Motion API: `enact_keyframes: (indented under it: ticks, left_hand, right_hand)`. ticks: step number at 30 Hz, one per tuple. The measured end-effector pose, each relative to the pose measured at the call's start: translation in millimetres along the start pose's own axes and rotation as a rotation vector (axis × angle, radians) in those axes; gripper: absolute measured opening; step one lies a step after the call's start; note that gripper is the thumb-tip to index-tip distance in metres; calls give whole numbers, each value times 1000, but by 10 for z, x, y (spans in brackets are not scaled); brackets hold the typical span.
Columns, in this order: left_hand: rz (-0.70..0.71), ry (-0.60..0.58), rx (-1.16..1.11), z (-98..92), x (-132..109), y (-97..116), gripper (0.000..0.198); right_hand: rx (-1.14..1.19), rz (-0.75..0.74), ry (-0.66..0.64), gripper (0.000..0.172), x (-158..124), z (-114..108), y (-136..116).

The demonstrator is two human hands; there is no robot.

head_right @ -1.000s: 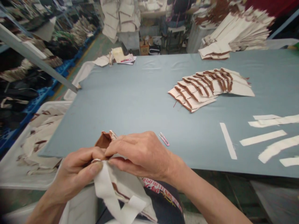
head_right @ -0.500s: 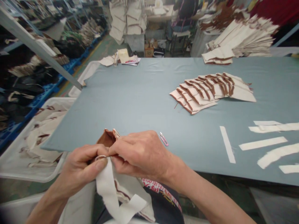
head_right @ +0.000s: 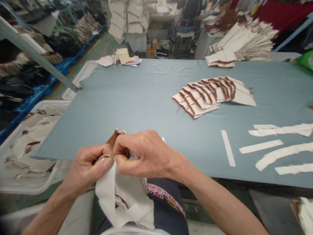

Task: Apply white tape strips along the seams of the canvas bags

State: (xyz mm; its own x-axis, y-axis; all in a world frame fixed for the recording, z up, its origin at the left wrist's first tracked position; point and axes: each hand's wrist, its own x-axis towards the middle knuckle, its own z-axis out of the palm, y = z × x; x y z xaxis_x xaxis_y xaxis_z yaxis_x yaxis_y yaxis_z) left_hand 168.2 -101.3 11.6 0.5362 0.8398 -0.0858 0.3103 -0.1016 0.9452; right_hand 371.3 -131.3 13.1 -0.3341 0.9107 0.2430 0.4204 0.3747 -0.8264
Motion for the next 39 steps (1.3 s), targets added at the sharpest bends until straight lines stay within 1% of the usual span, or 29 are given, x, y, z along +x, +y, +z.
enact_keyframes:
  ticks: [2, 5, 7, 9, 11, 13, 15, 17, 19, 21, 23, 25, 29, 31, 35, 39]
  left_hand:
    - [24, 9, 40, 18, 15, -4, 28]
    - [56, 67, 156, 50, 42, -55, 25]
    - [51, 117, 230, 66, 69, -99, 24]
    - [18, 124, 257, 62, 97, -128, 25]
    - [-19, 74, 231, 30, 115, -128, 28]
    - [-26, 21, 193, -27, 117, -100, 30]
    - [1, -16, 178, -95, 109, -54, 30]
    - [33, -56, 193, -160, 100, -1, 29]
    - [48, -121, 212, -216, 97, 55, 27]
    - [74, -162, 231, -266, 101, 108, 27]
    - [116, -175, 256, -313, 104, 149, 28]
    - [164, -165, 287, -360, 101, 166, 26]
    - [228, -85, 363, -441, 75, 113, 16]
    - [269, -53, 407, -455, 68, 75, 14]
    - [410, -29, 479, -441, 89, 37, 15]
    - [606, -49, 564, -438, 134, -31, 20]
  right_hand:
    - [-28, 12, -27, 13, -12, -16, -3]
    - [-130, 51, -42, 14, -18, 10, 23]
    - [-184, 82, -22, 14, -15, 48, 58]
    - [-177, 86, -6, 13, -12, 77, 95]
    - [-131, 69, -20, 13, -11, 82, 123]
    - [-68, 69, -23, 10, -4, 62, 143]
    - [17, 102, -19, 6, 10, 32, 156]
    - [99, 120, -27, 8, 30, 7, 160]
    - [127, 91, -48, 7, 53, -3, 145]
    - [101, 54, -45, 5, 79, 4, 110]
    - [75, 34, -32, 7, 110, 23, 63]
    - [63, 47, -21, 9, 144, 50, 19]
    - [47, 127, -9, 7, 199, 97, -42]
    - [17, 144, -13, 8, 213, 112, -54]
    - [-8, 164, -19, 9, 224, 127, -34]
    - [127, 216, -15, 5, 227, 139, 11]
